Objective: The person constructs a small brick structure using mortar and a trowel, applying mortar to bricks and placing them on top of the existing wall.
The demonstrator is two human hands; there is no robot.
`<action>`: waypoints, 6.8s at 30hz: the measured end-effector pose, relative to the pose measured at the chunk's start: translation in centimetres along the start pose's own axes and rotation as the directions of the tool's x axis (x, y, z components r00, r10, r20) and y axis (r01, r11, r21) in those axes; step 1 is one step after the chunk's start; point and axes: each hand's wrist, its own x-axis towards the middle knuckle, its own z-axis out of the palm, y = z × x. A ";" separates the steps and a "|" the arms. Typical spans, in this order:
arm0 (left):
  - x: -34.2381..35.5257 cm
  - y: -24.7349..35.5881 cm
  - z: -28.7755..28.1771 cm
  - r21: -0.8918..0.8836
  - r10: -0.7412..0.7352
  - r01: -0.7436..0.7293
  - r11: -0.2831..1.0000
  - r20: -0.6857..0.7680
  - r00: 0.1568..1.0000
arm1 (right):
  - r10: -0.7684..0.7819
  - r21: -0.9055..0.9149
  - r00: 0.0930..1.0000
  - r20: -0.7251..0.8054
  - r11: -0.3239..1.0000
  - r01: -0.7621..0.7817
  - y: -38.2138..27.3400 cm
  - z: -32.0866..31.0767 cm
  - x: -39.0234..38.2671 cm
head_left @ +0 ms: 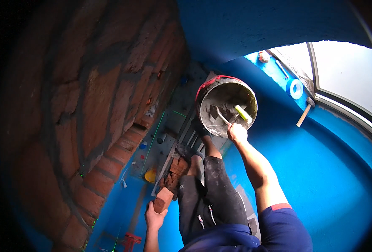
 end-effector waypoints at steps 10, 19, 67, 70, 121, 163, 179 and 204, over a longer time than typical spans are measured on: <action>4.0 3.6 -1.0 -0.245 0.124 -0.084 0.966 0.154 0.980 | -0.095 -0.044 0.995 -0.020 0.995 0.094 2.2 -3.3 0.7; 4.6 4.3 -4.3 -0.721 0.374 -0.019 0.693 0.336 0.864 | 0.055 0.418 0.996 -0.067 0.908 -0.022 5.1 -5.8 -9.6; -4.9 11.7 -8.6 -0.993 0.956 -0.043 0.110 0.094 0.278 | -0.167 0.561 0.695 -0.699 0.475 0.678 -1.9 -17.4 -47.2; -4.6 12.5 -8.5 -0.990 0.960 0.002 0.140 0.136 0.244 | -0.166 0.508 0.654 -0.738 0.501 0.701 -3.1 -17.0 -47.3; -6.3 12.4 -11.0 -0.967 0.898 0.250 -0.043 0.072 0.435 | -0.014 0.808 0.963 -0.267 0.541 0.232 1.2 -18.1 -38.4; 1.5 16.5 -8.5 -0.922 0.864 0.083 0.378 0.384 0.327 | -0.030 0.834 0.918 -0.396 0.407 0.372 2.5 -21.2 -38.7; -1.8 20.9 -7.3 -0.744 0.750 -0.094 0.661 0.657 0.071 | -0.422 0.589 0.658 -0.623 0.300 0.750 0.0 -27.7 -41.3; -6.2 17.6 -11.1 -0.806 0.975 -0.569 0.165 0.047 0.215 | -0.356 0.219 0.581 -0.732 0.684 0.696 3.1 -33.3 -47.3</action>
